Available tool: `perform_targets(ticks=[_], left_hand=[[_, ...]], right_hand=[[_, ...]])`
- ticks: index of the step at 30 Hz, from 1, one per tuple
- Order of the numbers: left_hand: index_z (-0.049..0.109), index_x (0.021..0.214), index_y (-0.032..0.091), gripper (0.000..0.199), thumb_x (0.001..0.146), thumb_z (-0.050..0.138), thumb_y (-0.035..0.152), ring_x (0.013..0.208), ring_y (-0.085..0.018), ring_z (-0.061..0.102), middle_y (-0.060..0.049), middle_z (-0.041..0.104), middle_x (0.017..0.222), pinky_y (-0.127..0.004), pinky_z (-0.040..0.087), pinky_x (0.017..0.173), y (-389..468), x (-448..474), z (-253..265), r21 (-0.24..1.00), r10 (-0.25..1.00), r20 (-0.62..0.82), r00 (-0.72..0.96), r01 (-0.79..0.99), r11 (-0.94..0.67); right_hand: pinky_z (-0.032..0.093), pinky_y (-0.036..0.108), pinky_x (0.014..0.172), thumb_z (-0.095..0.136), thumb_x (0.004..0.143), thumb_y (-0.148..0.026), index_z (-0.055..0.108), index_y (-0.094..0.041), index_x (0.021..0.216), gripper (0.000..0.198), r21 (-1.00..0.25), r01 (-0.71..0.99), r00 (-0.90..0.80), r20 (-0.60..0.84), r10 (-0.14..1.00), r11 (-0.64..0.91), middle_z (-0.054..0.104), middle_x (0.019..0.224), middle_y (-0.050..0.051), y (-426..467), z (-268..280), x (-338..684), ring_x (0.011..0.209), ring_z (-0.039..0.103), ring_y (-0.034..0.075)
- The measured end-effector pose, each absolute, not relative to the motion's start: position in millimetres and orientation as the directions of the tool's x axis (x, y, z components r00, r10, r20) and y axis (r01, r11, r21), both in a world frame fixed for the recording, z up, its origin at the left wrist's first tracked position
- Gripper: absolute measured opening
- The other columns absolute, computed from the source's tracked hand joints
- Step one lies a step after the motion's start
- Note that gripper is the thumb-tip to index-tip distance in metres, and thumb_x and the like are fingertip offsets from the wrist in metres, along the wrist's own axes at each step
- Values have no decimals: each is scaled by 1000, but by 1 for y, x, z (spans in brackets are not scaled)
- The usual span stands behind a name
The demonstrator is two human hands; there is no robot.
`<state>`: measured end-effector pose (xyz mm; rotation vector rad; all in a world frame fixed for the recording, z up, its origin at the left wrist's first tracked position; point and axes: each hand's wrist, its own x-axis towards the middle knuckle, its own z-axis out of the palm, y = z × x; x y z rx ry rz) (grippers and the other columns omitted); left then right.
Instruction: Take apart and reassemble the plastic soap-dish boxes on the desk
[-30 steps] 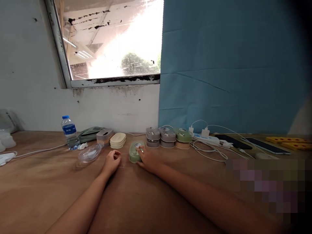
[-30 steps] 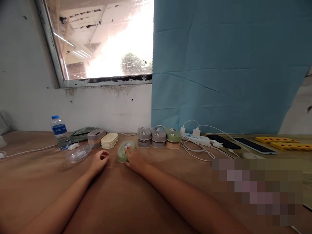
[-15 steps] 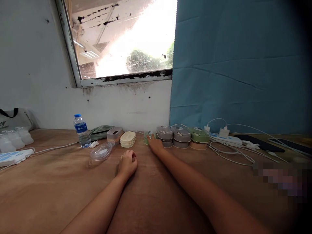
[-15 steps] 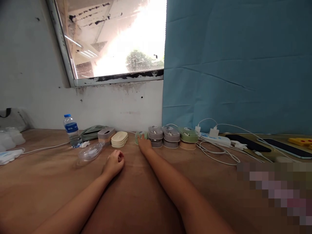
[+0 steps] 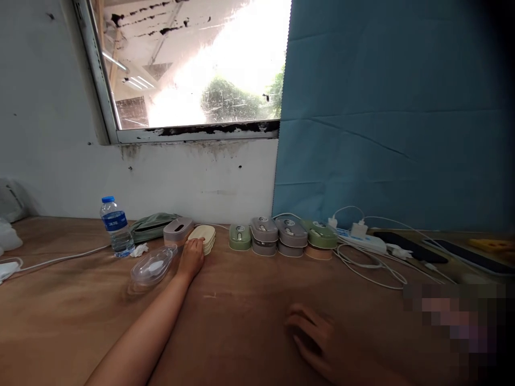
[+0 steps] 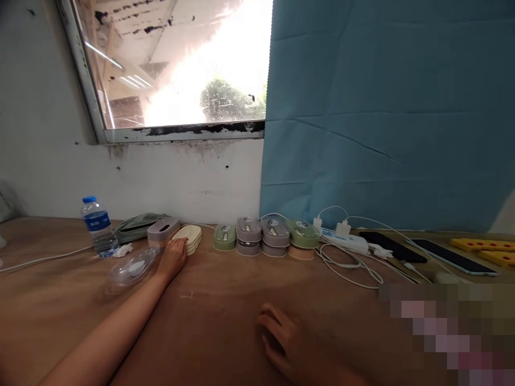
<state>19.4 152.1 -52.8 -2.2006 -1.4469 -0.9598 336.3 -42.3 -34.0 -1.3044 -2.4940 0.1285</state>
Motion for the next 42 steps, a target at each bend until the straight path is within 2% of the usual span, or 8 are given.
perform_targets(ticks=[9,14,19,21,24,28,33,42], left_hand=[[51,91,20,20,84,33,14,91,-19,50,-6,58,92,-34,37,85,105,38,-39,127,626,693,358,794,-594],[52,89,20,21,87,31,17,92,-15,50,-5,61,93,-31,35,88,40,68,-31,252,430,513,743,348,-903],[50,100,22,20,84,38,19,98,-15,51,-5,60,101,-27,37,90,20,82,-25,387,239,360,902,89,-918],[47,105,21,24,81,44,22,102,-17,50,-7,57,106,-30,37,91,37,87,-27,395,302,419,856,127,-910],[45,109,19,32,78,48,27,113,-23,42,-13,49,117,-41,31,96,84,104,-33,379,573,597,562,432,-818],[39,120,18,74,58,66,48,125,-35,21,-15,32,133,-53,18,99,149,145,-42,386,757,615,219,754,-532],[36,124,18,96,43,69,57,125,-41,14,-16,34,131,-57,8,98,181,181,-52,359,824,541,167,840,-406],[41,118,16,78,55,64,54,121,-38,24,-14,43,125,-55,10,100,185,174,-61,296,784,600,161,866,-404]], right_hand=[[44,35,87,43,81,-24,45,-26,114,33,-271,820,-373,415,830,504,46,116,9,-38,-42,350,105,49,21],[37,42,94,48,77,-24,42,-28,122,45,-160,817,-397,541,741,555,38,129,8,-40,-45,354,118,37,26],[26,47,101,56,68,-25,42,-30,124,58,-200,762,-535,340,773,616,32,137,4,-44,-29,355,127,23,29],[25,47,102,58,66,-26,45,-29,123,59,-288,747,-551,235,800,599,34,136,5,-44,-23,355,127,25,28],[26,44,101,58,66,-27,47,-28,120,55,-394,737,-532,161,831,549,40,132,7,-42,-18,355,125,30,27],[27,43,101,58,68,-29,49,-29,119,52,-428,744,-513,126,849,513,45,128,6,-40,-14,353,124,32,26],[28,43,100,56,71,-37,50,-27,118,49,-441,736,-521,117,846,514,48,124,8,-37,-10,351,123,33,26],[27,42,101,58,67,-28,49,-27,119,53,-487,715,-521,107,847,502,46,124,7,-35,-10,352,124,29,26]])
